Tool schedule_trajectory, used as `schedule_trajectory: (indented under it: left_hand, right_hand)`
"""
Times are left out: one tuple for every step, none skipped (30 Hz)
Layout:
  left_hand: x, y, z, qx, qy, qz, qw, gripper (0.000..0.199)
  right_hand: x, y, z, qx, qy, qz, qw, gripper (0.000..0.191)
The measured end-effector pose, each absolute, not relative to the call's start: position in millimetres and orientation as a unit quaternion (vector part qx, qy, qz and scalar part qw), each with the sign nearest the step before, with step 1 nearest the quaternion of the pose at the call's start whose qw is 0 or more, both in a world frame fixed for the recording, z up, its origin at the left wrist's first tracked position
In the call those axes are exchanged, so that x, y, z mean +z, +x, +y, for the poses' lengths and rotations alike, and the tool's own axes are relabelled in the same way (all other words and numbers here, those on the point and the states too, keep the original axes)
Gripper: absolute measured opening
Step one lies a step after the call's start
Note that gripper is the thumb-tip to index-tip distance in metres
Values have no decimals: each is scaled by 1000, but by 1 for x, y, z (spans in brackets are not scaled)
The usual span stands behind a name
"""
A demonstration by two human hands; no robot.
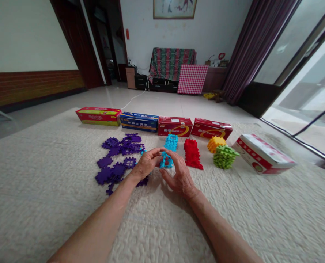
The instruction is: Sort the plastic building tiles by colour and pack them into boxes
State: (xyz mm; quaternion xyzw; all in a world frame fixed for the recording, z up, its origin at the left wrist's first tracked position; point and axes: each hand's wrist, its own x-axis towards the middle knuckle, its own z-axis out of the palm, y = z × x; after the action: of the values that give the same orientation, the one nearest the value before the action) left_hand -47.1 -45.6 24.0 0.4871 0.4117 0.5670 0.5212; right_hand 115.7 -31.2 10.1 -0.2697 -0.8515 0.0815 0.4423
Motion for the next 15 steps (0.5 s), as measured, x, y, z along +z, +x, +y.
schedule_trajectory:
  left_hand:
    - [26,-46,-47,563,485,400,536,44]
    - [27,-45,-48,559,483,391,549,45]
    - [29,-44,-49,553,480,386,560,46]
    - [30,-44,-50,550,480,387,563,45]
    - [31,-45,-50,551,481,396,555,43]
    - [32,-47,-49,558,481,414,534,40]
    - [31,-51,-47,574,477,441,498,37]
    - [31,-57,-45,597,465,476,447,35]
    - [30,-63,-42,623,443,515,387,33]
    - [28,-70,-40,646,414,556,320,31]
    - [27,-76,-37,662,382,590,258,31]
    - [25,-82,-35,674,354,610,220,31]
    - [24,-86,-34,682,333,620,199,32]
    - [23,-89,-33,688,319,624,187,33]
    - [22,-91,-33,692,313,625,181,33]
  right_hand:
    - [11,115,-33,85,-268,-850,446,60]
    - [11,113,-34,89,-267,-847,450,60]
    - [12,112,-35,91,-266,-845,455,60]
    - [13,111,-37,93,-264,-842,461,59]
    - [14,111,-38,94,-261,-840,466,58]
    - [15,111,-38,93,-260,-839,470,56]
    - [16,111,-38,89,-261,-838,471,55]
    - [17,112,-38,83,-266,-838,469,54]
    - [17,114,-37,76,-272,-841,462,53]
    - [17,116,-36,68,-280,-845,451,53]
    - [16,117,-34,58,-286,-851,436,53]
    - [15,119,-33,49,-289,-859,421,54]
    - [14,120,-32,41,-289,-866,406,55]
    - [13,120,-31,33,-289,-872,393,55]
    - [13,120,-31,26,-290,-877,381,55]
